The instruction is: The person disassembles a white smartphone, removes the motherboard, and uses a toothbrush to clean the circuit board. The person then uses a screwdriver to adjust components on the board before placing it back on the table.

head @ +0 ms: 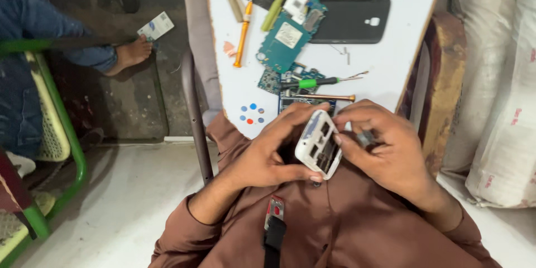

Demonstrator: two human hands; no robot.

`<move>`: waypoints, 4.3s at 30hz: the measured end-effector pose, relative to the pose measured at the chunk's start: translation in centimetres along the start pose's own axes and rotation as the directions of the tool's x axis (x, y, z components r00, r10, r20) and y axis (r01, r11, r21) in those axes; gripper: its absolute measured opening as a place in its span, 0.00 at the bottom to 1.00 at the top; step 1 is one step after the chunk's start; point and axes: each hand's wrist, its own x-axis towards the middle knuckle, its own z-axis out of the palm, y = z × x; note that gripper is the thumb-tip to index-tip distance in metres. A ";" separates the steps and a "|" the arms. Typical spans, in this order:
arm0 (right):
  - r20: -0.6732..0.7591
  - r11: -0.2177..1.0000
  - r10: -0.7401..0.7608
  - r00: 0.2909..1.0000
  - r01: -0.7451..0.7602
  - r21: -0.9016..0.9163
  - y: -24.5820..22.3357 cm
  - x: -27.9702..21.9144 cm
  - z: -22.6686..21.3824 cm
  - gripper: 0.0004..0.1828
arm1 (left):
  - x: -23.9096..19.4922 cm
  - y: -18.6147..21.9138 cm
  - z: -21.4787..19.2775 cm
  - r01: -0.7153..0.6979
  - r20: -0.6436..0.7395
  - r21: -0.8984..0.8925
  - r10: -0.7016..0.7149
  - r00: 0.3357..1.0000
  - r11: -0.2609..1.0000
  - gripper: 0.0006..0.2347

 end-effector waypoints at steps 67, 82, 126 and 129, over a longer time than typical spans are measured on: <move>0.217 0.983 -0.134 0.967 0.102 0.151 -2.1 -0.4 -0.9 0.28 | -0.1 3.9 0.8 -0.204 -0.209 0.597 0.396 0.894 0.776 0.16; -0.040 0.927 0.203 0.978 -0.179 0.330 0.3 -1.8 -0.7 0.14 | 0.5 2.8 1.0 -0.049 -0.168 0.212 0.086 0.982 0.976 0.09; 0.132 0.982 -0.182 0.974 0.188 -0.034 0.0 -0.2 0.5 0.29 | 0.9 1.4 2.6 -0.118 -0.318 0.110 0.147 0.937 0.987 0.23; 0.127 0.977 -0.209 0.970 0.213 -0.023 0.3 -0.2 0.7 0.28 | 0.6 1.3 2.7 -0.107 -0.325 0.024 0.109 0.940 0.994 0.22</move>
